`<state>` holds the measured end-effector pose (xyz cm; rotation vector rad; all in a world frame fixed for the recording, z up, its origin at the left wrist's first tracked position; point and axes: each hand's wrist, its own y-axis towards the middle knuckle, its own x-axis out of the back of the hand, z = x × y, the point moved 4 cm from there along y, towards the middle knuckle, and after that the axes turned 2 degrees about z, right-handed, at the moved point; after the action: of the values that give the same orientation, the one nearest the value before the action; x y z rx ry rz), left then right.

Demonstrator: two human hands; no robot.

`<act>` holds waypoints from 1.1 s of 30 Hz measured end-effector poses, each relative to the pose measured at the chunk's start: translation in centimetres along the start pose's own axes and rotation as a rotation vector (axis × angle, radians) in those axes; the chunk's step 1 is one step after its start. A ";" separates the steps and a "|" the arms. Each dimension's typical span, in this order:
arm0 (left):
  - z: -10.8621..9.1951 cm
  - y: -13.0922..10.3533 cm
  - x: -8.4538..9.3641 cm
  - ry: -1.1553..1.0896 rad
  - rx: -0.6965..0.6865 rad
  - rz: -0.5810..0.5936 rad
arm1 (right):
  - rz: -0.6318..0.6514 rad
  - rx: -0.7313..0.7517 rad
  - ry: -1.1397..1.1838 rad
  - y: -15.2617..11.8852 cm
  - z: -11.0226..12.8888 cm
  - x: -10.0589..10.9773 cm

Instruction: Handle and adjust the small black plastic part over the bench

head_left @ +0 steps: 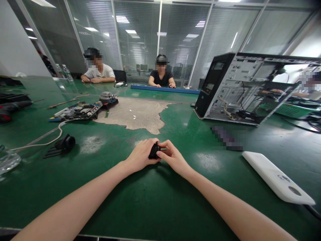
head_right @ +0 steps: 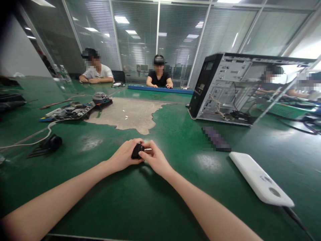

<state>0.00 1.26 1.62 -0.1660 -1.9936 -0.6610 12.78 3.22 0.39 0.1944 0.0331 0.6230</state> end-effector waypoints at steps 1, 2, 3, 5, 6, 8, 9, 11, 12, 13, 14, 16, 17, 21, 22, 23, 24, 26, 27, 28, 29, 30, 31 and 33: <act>0.0 0.0 0.0 0.002 0.003 0.000 | -0.001 -0.002 0.003 0.0 0.0 0.0; 0.1 0.0 0.0 0.007 0.006 0.000 | 0.001 -0.005 0.007 0.0 0.1 0.0; 0.1 0.0 -0.1 0.011 0.009 -0.001 | 0.003 -0.005 0.013 0.0 0.1 -0.1; 0.1 0.0 -0.1 0.016 0.014 -0.002 | -0.003 0.005 0.022 -0.1 0.1 -0.1; 0.1 0.0 -0.1 0.016 0.015 -0.004 | -0.013 0.009 0.024 -0.1 0.1 -0.1; 0.1 0.0 -0.1 0.013 0.012 -0.006 | -0.042 0.005 0.021 -0.1 0.0 0.0; 0.0 0.0 -0.1 0.013 0.008 -0.007 | -0.056 -0.004 0.015 0.0 0.0 0.1; -0.1 -0.1 0.0 0.017 -0.003 -0.005 | -0.069 -0.016 -0.010 0.1 -0.1 0.1; -0.2 -0.1 0.0 0.018 -0.008 -0.003 | -0.069 -0.018 -0.030 0.1 -0.1 0.1; -0.2 -0.1 0.1 0.017 -0.011 -0.003 | -0.067 -0.018 -0.054 0.1 -0.1 0.1; -0.3 -0.1 0.1 0.014 -0.011 -0.003 | -0.060 -0.018 -0.077 0.1 -0.1 0.1; -0.2 -0.1 0.1 0.004 -0.003 -0.003 | -0.034 -0.015 -0.099 0.0 0.0 0.1; -0.1 0.0 0.1 -0.001 0.002 -0.004 | -0.014 -0.007 -0.088 -0.1 0.0 0.1; 0.0 0.0 -0.1 -0.006 0.005 -0.008 | 0.010 0.016 0.022 -0.3 -0.1 0.0; 0.1 0.0 -0.2 -0.003 0.003 -0.012 | -0.012 0.011 0.037 -0.2 -0.2 0.0; 0.1 0.0 -0.2 0.001 0.002 -0.015 | -0.035 0.002 0.041 -0.2 -0.3 0.1; 0.1 0.0 -0.2 0.004 0.001 -0.018 | -0.053 -0.006 0.036 -0.1 -0.4 0.1; 0.0 0.0 -0.3 0.010 -0.003 -0.019 | -0.066 -0.015 0.006 0.1 -0.4 0.1; 0.0 0.0 -0.3 0.012 -0.006 -0.017 | -0.063 -0.020 -0.015 0.2 -0.4 0.1; 0.0 0.0 -0.3 0.014 -0.006 -0.017 | -0.056 -0.025 -0.038 0.2 -0.4 0.1; 0.0 0.0 -0.3 0.017 -0.005 -0.017 | -0.047 -0.030 -0.057 0.2 -0.4 0.1; 0.1 0.0 -0.3 0.020 -0.003 -0.017 | -0.032 -0.035 -0.067 0.1 -0.3 0.1; 0.1 0.0 -0.3 0.023 0.000 -0.017 | -0.013 -0.036 -0.063 0.1 -0.3 0.1; 0.1 0.0 -0.3 0.025 0.000 -0.013 | 0.025 -0.021 -0.021 -0.1 -0.2 0.0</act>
<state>0.04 1.33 1.32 -0.1437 -1.9723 -0.6683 12.79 3.18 0.23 0.1817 0.0036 0.6461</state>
